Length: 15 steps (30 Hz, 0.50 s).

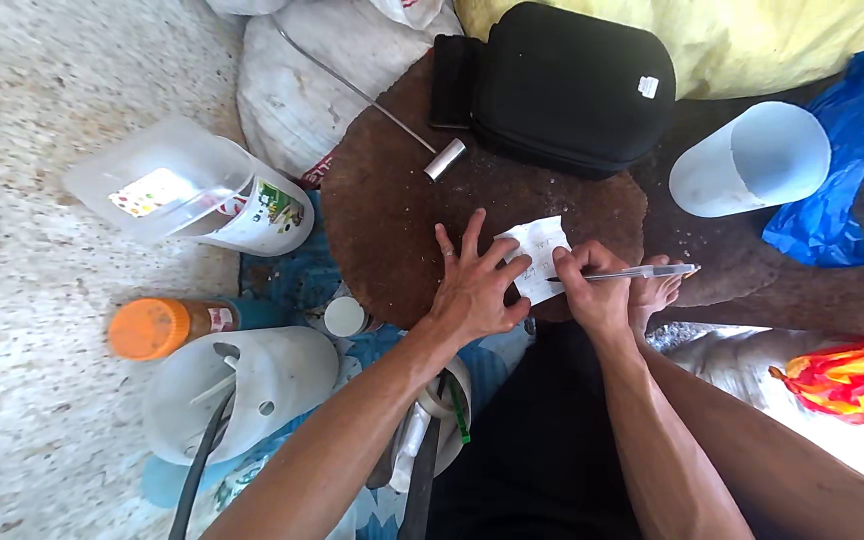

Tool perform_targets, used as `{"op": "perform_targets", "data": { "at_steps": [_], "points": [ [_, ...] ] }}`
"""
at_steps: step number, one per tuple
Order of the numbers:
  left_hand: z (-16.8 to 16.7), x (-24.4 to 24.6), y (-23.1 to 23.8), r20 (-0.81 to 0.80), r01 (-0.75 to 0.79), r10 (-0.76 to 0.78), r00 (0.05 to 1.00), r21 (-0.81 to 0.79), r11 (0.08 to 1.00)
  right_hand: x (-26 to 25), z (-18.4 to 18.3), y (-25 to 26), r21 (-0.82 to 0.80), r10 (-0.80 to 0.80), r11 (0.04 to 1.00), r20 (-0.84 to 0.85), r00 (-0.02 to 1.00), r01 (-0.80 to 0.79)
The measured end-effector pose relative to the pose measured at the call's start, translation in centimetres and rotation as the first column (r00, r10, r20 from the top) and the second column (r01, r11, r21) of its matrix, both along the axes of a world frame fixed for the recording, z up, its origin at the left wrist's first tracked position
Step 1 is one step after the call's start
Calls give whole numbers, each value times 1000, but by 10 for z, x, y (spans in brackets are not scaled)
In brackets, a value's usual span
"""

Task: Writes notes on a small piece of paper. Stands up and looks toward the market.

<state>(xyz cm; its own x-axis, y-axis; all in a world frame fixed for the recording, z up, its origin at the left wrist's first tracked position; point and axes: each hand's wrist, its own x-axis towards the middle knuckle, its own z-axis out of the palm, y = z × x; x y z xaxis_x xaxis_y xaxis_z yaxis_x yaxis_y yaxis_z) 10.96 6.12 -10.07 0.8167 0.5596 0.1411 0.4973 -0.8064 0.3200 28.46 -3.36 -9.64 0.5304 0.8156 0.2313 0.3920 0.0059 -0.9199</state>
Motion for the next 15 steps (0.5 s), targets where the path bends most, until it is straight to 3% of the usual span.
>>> {"op": "perform_targets", "data": {
  "at_steps": [15],
  "points": [
    [0,1,1,-26,20,-20,999,-3,1000,1,0,0,12,14,1000,4,1000,-14]
  ]
}}
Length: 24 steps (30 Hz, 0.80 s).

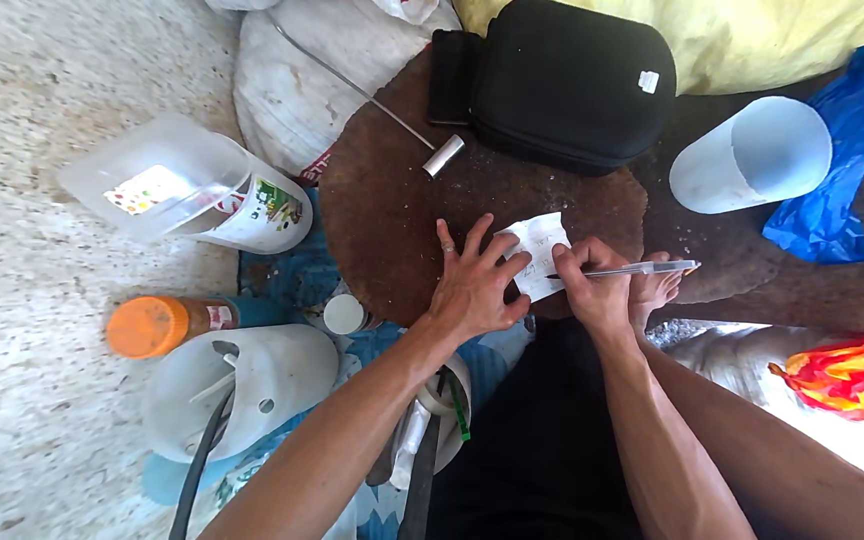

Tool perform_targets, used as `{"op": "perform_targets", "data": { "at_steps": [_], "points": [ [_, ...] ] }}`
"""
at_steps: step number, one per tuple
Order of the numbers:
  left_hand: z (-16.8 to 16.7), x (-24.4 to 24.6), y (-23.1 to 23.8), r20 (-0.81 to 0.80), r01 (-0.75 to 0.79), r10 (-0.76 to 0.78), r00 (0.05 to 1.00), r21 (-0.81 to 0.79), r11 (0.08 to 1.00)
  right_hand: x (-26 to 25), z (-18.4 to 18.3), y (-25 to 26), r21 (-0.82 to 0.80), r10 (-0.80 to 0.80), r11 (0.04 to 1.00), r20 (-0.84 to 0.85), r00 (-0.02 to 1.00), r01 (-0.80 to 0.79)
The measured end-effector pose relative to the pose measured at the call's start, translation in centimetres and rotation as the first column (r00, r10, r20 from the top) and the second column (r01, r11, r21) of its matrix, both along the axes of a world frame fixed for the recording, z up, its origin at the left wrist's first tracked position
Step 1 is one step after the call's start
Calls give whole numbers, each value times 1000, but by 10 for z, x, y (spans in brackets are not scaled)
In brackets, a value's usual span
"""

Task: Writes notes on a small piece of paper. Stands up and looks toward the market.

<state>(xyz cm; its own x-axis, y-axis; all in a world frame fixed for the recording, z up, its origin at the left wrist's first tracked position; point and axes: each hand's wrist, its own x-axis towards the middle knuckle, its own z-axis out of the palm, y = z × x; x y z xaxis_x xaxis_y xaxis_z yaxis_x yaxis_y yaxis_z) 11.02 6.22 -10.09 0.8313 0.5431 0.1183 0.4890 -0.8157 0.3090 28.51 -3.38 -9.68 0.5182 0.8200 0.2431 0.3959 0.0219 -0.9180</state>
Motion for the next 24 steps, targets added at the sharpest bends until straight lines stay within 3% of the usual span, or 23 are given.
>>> {"op": "perform_targets", "data": {
  "at_steps": [24],
  "points": [
    [0,1,0,-17,-11,10,1000,-63,998,0,0,-1,5,5,1000,-16,1000,-5]
  ]
}}
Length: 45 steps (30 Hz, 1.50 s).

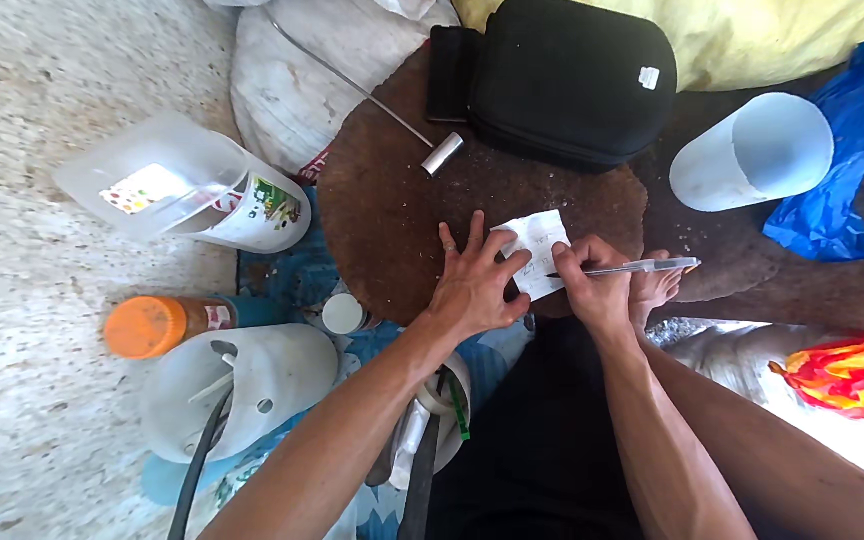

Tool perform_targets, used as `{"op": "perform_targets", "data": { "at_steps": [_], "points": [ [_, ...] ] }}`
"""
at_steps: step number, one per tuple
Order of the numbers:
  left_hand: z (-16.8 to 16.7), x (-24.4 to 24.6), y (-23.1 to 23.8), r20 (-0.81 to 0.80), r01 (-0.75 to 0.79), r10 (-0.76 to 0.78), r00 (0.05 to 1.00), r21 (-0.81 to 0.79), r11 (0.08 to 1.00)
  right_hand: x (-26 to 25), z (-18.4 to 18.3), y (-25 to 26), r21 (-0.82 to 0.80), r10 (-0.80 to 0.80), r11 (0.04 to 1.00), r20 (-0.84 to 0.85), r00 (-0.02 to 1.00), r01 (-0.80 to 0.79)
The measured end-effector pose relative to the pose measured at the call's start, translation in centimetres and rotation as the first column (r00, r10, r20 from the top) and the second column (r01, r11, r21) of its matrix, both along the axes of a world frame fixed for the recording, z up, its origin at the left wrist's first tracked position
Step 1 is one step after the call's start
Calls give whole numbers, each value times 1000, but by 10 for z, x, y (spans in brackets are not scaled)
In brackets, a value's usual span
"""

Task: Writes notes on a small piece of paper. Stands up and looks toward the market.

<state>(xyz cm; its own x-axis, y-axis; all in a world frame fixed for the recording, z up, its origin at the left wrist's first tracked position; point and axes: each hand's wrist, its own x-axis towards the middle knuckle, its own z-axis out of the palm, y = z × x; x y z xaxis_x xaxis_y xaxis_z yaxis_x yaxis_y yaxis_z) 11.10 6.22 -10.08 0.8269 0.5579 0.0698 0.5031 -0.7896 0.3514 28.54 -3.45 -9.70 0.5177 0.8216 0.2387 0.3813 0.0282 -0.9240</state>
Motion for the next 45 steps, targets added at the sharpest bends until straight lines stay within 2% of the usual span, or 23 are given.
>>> {"op": "perform_targets", "data": {
  "at_steps": [7,19,34,45],
  "points": [
    [0,1,0,6,-15,15,1000,-1,1000,0,0,1,5,0,1000,0,1000,0],
    [2,3,0,-121,0,-2,993,-11,1000,0,0,0,-8,-3,1000,-9,1000,3],
    [3,3,1,-117,-5,4,993,-14,1000,0,1,1,-7,-8,1000,-16,1000,7],
    [1,3,0,-93,-8,9,996,4,1000,2,0,-1,58,-5,998,-83,997,10]
  ]
}}
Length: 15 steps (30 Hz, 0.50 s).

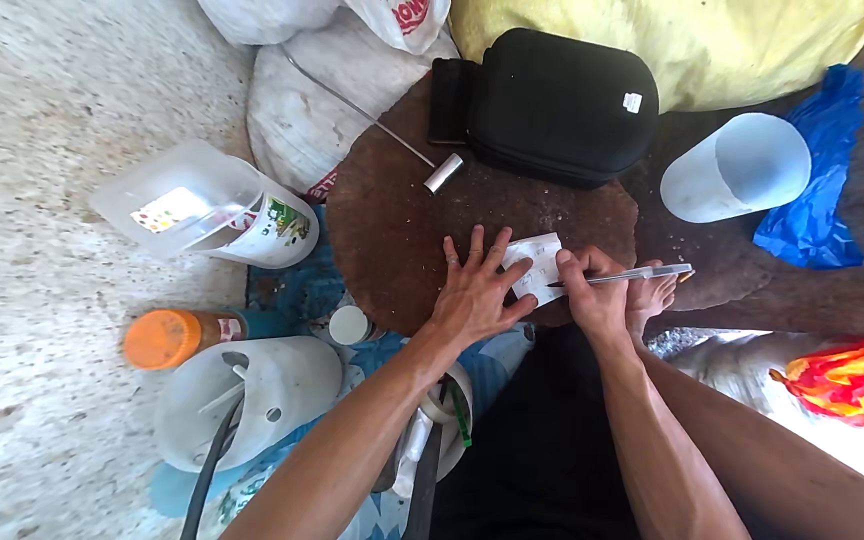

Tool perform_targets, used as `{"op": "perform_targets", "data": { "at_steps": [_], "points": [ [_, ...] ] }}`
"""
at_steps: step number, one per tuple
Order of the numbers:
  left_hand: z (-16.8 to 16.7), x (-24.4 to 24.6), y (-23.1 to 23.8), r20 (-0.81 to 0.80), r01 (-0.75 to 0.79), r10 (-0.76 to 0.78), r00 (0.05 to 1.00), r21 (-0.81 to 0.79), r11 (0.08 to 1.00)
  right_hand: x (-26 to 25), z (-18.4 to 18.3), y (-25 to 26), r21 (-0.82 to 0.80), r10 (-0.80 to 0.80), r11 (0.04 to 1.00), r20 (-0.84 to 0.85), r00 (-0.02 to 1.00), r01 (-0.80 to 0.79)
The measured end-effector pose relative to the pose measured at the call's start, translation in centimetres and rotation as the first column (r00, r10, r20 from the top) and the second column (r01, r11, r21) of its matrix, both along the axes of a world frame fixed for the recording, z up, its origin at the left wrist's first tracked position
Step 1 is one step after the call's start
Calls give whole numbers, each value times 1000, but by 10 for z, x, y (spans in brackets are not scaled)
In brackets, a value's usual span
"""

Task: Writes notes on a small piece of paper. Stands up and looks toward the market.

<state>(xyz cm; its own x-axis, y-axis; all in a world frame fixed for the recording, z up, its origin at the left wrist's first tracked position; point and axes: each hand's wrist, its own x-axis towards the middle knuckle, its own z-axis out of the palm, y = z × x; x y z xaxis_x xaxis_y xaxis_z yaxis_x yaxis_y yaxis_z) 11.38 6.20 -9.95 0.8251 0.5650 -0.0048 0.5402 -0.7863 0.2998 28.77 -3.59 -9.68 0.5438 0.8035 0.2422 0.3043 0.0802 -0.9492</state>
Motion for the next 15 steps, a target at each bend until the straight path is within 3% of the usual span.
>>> {"op": "perform_targets", "data": {
  "at_steps": [15],
  "points": [
    [0,3,-1,-30,-43,43,999,10,999,0,0,-1,-6,3,1000,-30,1000,-3]
  ]
}}
